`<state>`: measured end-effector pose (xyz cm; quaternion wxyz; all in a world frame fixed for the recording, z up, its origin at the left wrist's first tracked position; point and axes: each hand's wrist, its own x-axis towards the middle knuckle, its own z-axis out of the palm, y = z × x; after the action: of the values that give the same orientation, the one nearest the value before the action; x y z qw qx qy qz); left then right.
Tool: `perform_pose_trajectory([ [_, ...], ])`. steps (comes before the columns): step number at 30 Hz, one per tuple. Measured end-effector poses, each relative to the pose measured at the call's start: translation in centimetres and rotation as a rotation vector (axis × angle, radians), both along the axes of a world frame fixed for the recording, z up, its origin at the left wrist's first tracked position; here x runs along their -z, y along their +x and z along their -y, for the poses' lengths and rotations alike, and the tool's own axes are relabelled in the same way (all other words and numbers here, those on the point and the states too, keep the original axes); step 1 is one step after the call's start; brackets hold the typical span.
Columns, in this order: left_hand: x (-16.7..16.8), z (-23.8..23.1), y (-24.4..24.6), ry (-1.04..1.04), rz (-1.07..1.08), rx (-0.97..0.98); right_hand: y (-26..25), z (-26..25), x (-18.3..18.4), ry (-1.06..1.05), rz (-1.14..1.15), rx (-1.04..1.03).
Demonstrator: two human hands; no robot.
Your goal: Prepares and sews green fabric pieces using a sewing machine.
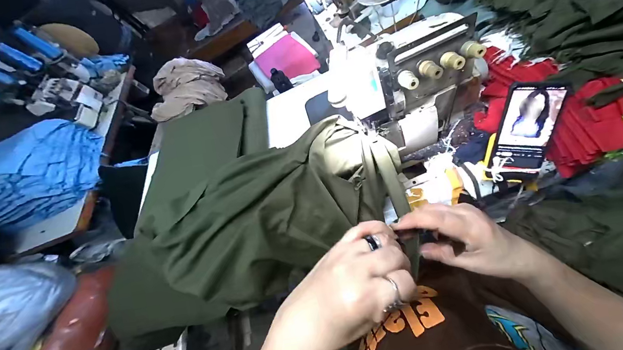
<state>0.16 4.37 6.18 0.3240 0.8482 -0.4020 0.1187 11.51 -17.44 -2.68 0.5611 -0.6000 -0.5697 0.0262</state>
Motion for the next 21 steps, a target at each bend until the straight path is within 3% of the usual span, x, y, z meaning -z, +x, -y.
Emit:
perform_pose_trajectory([
  [3,0.0,0.0,0.1,-0.078,-0.073,-0.004,-1.8,0.7,0.1,-0.007,0.124,0.056],
  [6,1.5,-1.3,3.1,-0.147,-0.127,-0.229,-3.0,2.4,-0.9,0.012,0.182,0.049],
  [10,6.4,-7.2,8.6,0.361,-0.018,-0.593,-2.8,3.7,-1.4,-0.01,0.193,0.081],
  [12,6.9,-9.5,8.7,0.555,0.009,-0.693,-2.4,4.1,-1.8,-0.045,0.173,0.122],
  [14,5.6,-9.9,6.8,0.679,-0.124,-0.672,-1.9,4.1,-2.2,-0.067,0.138,0.171],
  [17,1.5,-5.2,2.7,0.749,-0.281,-0.436,-0.8,3.1,-3.3,-0.085,0.049,0.217],
  [19,-0.6,-1.0,0.0,0.699,-0.081,-0.273,-0.2,1.3,-4.3,-0.086,-0.025,0.199],
  [21,-2.3,2.2,-1.4,0.712,0.132,-0.233,0.2,-0.9,-5.2,-0.133,-0.061,0.169],
])
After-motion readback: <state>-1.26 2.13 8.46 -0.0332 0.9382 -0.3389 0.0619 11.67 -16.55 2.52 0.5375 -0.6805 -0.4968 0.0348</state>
